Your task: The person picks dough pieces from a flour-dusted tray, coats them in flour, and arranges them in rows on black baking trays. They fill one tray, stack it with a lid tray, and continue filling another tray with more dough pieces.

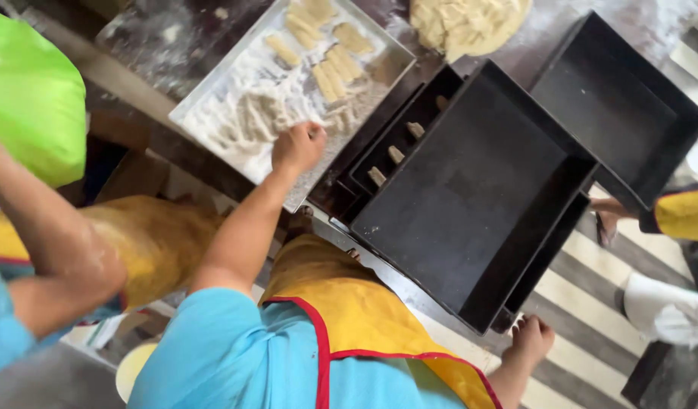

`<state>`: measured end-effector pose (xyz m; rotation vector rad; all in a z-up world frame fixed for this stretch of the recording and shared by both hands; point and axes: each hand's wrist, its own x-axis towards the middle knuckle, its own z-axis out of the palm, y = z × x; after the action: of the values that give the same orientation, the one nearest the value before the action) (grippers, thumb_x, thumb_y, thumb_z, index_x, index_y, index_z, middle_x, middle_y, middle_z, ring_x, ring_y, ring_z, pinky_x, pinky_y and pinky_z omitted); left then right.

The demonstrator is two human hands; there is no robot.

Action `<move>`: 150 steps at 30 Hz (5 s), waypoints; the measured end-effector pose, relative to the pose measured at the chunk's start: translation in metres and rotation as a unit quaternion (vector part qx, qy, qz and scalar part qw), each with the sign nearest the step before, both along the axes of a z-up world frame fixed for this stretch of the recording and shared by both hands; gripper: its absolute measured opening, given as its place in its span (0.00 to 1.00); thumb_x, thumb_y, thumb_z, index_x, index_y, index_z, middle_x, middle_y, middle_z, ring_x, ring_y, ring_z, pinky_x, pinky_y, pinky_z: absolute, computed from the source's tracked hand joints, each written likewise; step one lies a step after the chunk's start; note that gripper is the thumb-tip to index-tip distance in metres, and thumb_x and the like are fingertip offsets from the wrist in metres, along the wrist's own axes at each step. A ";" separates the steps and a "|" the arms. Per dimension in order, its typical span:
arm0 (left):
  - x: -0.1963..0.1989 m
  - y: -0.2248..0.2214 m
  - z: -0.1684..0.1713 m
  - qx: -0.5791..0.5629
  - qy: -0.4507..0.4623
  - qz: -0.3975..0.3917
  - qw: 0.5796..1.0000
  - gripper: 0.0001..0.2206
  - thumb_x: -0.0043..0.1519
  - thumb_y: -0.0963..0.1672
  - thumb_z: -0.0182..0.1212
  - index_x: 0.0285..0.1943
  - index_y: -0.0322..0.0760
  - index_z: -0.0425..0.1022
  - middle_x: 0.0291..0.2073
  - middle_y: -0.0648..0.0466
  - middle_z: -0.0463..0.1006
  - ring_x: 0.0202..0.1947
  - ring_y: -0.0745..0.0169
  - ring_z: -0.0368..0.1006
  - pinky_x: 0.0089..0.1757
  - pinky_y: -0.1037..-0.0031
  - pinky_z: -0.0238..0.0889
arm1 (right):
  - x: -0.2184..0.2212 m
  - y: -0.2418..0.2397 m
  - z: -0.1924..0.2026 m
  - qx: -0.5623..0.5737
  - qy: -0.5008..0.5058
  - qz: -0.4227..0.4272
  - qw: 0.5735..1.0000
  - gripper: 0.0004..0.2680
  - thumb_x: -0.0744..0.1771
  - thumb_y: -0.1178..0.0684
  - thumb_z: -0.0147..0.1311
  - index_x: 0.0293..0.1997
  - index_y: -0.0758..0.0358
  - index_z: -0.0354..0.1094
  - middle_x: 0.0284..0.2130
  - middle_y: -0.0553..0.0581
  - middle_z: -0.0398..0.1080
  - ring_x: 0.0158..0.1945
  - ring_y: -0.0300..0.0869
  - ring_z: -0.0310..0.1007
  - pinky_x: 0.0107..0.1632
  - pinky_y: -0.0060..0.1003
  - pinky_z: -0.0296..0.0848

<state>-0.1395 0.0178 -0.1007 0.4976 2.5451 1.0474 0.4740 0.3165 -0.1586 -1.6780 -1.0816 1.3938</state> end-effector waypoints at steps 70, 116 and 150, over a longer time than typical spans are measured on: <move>0.177 0.061 0.111 -0.253 0.125 -0.378 0.882 0.29 0.62 0.42 0.58 0.66 0.07 0.59 0.35 0.35 0.82 0.36 0.47 0.83 0.36 0.65 0.77 | -0.107 -0.058 -0.006 0.124 -0.481 -0.066 0.866 0.27 0.67 0.28 0.53 0.68 0.55 0.56 0.60 0.64 0.61 0.61 0.62 0.60 0.56 0.58 0.67; -0.031 0.064 0.084 0.241 0.102 -0.150 0.953 0.13 0.62 0.38 0.65 0.54 0.31 0.71 0.46 0.48 0.82 0.45 0.57 0.84 0.44 0.69 0.79 | -0.109 -0.056 -0.023 0.283 -0.537 -0.138 0.783 0.18 0.70 0.36 0.51 0.57 0.59 0.68 0.46 0.61 0.70 0.49 0.59 0.70 0.48 0.55 0.70; 0.180 0.080 0.137 -0.136 0.005 -0.475 0.870 0.28 0.57 0.48 0.71 0.57 0.26 0.63 0.49 0.32 0.73 0.50 0.34 0.75 0.51 0.56 0.70 | -0.121 -0.061 0.014 0.087 -0.456 -0.108 0.879 0.22 0.67 0.35 0.51 0.66 0.54 0.60 0.58 0.58 0.64 0.62 0.55 0.61 0.59 0.51 0.65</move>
<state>0.0409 0.0973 0.0360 1.4465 1.9428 0.3036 0.3527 0.2551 -0.1447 -2.2818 -1.3791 0.2851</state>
